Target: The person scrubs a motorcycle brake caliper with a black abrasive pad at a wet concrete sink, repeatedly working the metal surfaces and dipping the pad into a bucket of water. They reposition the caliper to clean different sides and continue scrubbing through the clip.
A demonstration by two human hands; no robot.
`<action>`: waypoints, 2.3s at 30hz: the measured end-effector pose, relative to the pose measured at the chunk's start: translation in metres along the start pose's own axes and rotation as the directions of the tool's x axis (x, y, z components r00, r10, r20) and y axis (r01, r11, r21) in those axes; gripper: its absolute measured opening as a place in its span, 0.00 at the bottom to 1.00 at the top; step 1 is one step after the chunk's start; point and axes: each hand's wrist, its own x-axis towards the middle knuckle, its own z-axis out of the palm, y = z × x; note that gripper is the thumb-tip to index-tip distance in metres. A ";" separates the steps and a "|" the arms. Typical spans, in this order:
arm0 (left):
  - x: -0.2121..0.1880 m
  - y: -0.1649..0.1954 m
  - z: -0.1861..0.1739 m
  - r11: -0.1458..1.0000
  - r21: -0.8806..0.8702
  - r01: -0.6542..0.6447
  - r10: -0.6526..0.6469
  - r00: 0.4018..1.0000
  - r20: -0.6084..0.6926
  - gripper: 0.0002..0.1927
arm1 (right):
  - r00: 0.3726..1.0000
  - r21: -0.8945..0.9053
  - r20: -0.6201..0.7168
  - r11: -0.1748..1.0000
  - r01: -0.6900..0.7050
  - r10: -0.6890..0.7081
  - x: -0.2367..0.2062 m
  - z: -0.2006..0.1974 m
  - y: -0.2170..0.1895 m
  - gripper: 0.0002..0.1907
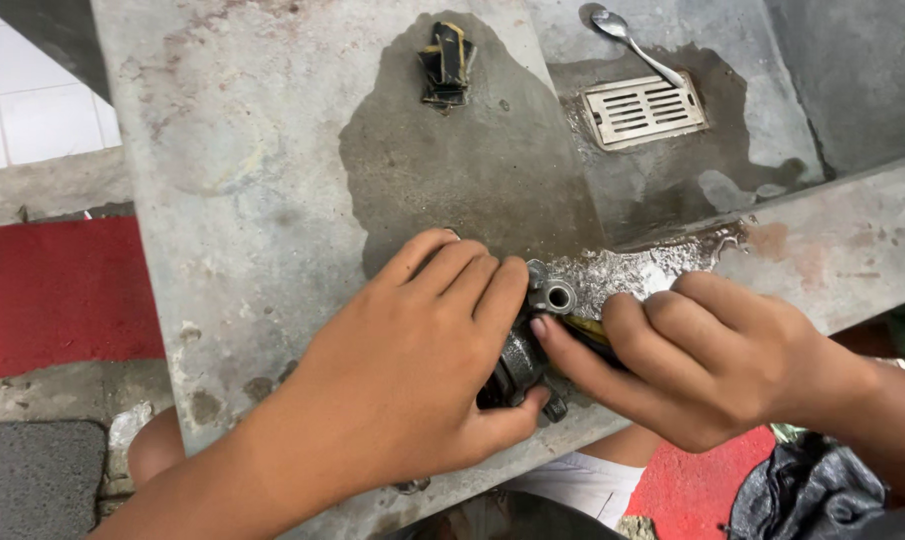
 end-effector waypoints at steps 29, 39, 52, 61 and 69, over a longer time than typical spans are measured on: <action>-0.002 0.000 0.007 0.997 -0.062 0.043 -0.037 0.994 0.102 0.33 | 0.989 0.061 0.108 0.993 0.099 -0.106 -0.004 -0.013 0.009 0.21; 0.001 -0.001 0.007 1.000 -0.012 0.023 -0.021 0.993 0.115 0.30 | 0.999 0.169 0.053 0.986 -0.001 -0.008 0.017 -0.012 0.008 0.22; 0.001 0.001 0.006 1.000 0.002 0.003 -0.003 0.999 0.047 0.33 | 0.994 0.211 0.107 0.977 -0.030 0.007 0.014 -0.014 0.001 0.29; -0.010 -0.014 0.008 0.986 -0.162 0.048 -0.039 0.998 0.056 0.50 | 0.992 0.250 0.114 0.965 -0.073 0.046 0.003 -0.011 0.001 0.25; -0.012 -0.011 0.014 0.999 -0.043 0.032 -0.026 0.991 0.128 0.48 | 0.990 0.278 0.121 0.955 -0.099 0.068 0.012 -0.015 0.000 0.26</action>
